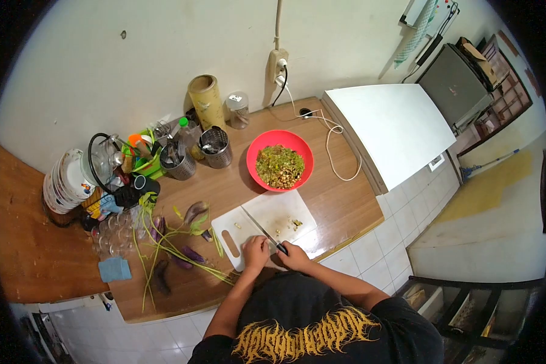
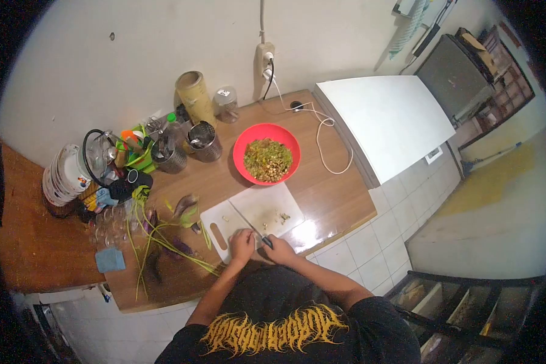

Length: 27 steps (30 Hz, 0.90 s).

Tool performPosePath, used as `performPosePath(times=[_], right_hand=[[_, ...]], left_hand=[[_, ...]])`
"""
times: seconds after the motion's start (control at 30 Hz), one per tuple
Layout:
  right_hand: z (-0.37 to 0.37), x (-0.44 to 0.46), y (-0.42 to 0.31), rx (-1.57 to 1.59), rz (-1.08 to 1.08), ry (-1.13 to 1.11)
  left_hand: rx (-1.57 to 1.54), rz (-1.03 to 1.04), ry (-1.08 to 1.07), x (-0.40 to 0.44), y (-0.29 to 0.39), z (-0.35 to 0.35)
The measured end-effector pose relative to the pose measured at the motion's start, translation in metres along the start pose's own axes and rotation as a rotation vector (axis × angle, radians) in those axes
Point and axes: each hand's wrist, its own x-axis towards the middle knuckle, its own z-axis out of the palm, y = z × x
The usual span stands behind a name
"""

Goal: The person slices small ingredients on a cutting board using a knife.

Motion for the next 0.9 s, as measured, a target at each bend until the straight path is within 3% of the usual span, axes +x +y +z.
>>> performPosePath(times=[0.2,0.53,0.9], right_hand=[[0.004,-0.006,0.004,-0.008,-0.013,-0.028],[0.002,0.001,0.001,0.023,-0.045,0.010],[0.001,0.002,0.000,0.052,0.049,-0.028]], left_hand=[[0.030,0.024,0.076,-0.004,0.002,-0.009],[-0.082,-0.050,-0.025,0.001,0.004,-0.003],[0.009,0.067,-0.023,0.000,0.005,-0.002]])
